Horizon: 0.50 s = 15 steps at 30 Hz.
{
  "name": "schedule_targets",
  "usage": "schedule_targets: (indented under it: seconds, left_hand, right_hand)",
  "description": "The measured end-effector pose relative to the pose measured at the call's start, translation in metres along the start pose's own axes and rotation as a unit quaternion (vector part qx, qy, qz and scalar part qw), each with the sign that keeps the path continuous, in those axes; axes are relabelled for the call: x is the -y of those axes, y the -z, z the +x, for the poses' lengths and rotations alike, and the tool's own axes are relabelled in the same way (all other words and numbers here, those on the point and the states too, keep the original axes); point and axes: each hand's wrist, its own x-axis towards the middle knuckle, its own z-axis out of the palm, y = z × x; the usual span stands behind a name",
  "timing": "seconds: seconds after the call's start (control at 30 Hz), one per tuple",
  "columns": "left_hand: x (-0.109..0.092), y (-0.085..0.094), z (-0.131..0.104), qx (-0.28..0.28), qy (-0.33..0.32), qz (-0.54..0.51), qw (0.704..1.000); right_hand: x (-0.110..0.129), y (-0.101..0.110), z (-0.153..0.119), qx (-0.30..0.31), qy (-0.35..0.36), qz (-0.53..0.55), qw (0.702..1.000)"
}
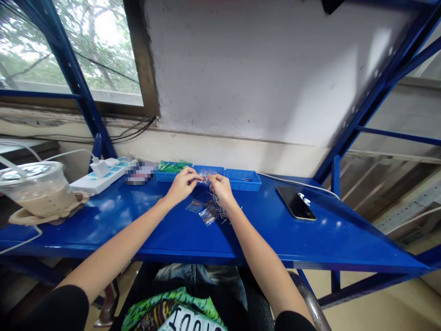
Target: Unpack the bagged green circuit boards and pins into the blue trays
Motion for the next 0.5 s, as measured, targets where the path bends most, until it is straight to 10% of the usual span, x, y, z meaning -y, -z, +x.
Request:
schedule_targets:
  seconds: [0.1,0.27,0.33,0.5]
  left_hand:
    - [0.011,0.003,-0.002,0.089,0.031,0.011,0.995]
    - [0.023,0.013,-0.007,0.322,0.051,0.003,0.945]
    - [0.023,0.013,-0.009,0.344,0.073,0.004,0.936]
    - [0.024,0.009,-0.008,0.35,0.117,-0.007,0.929]
  right_hand:
    - [0.015,0.01,0.0,-0.157,0.124,-0.041,0.979]
    - [0.05,0.048,0.005,-0.447,0.335,-0.204,0.804]
    - [0.048,0.055,0.012,-0.412,0.343,-0.276,0.798]
    - [0.009,0.038,0.023,-0.077,0.209,-0.49,0.843]
